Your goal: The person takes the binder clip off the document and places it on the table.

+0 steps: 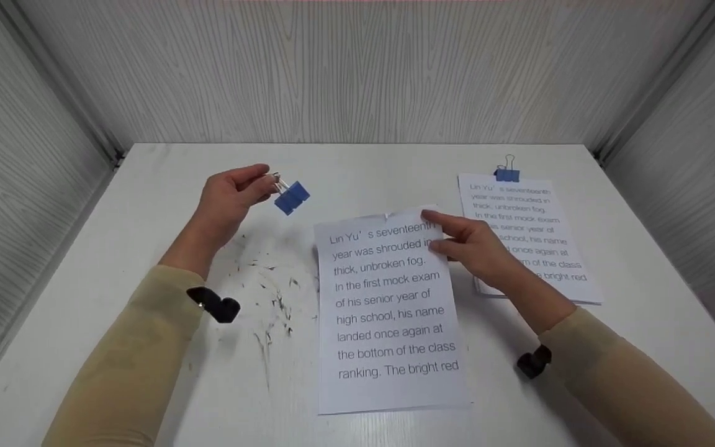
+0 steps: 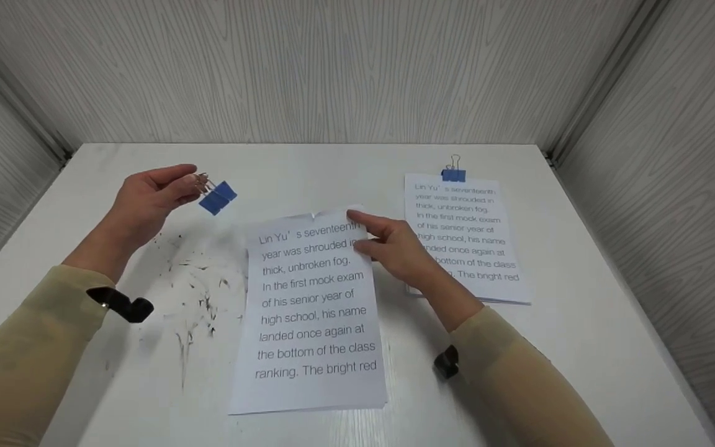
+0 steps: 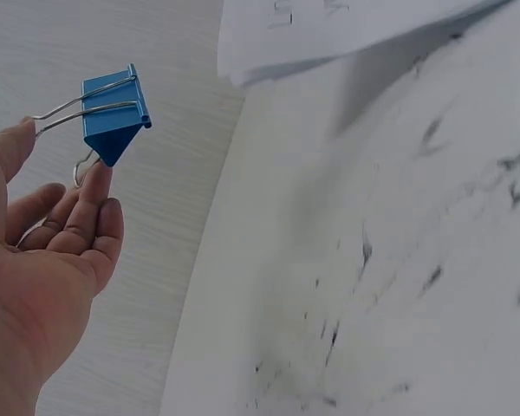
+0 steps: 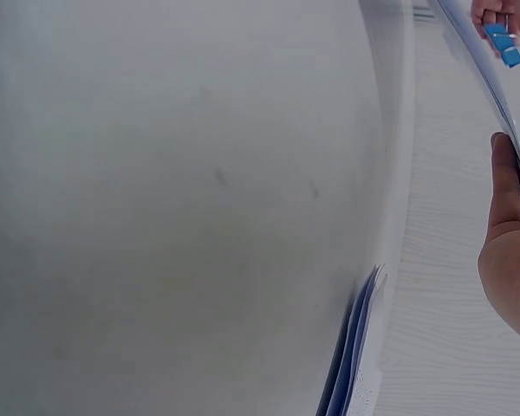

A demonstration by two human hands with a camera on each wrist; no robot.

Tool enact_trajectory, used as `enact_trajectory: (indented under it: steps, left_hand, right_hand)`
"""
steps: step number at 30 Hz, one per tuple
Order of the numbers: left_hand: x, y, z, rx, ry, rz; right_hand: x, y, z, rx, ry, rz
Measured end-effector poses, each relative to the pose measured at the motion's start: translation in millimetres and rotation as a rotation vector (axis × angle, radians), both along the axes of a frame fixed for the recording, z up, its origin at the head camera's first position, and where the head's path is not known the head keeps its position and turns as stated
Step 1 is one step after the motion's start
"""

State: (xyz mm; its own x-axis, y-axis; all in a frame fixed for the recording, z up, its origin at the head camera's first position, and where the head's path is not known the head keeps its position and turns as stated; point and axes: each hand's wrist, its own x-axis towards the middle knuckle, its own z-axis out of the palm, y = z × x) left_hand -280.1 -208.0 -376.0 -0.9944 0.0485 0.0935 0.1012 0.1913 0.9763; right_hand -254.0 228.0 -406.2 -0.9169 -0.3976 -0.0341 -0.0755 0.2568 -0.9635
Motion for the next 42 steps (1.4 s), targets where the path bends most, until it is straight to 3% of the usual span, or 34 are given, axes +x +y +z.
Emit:
enact_trajectory:
  steps: [10, 17, 32, 42]
  left_hand:
    - [18.1, -75, -14.2, -0.130, -0.089, 0.080]
    - [22.5, -111, -25.3, -0.171, -0.165, 0.095]
    - [32.3, -143, -45.4, -0.278, -0.202, 0.082]
    - [34.3, -147, -45.7, -0.326, -0.276, 0.074]
  right_hand:
    - [-3.0, 4, -0.7, 0.001, -0.001, -0.013]
    - [-2.9, 6, -0.7, 0.005, -0.010, -0.020]
    - [-5.9, 7, -3.6, -0.017, -0.014, -0.024]
    - [-7.9, 7, -4.7, -0.023, -0.010, -0.003]
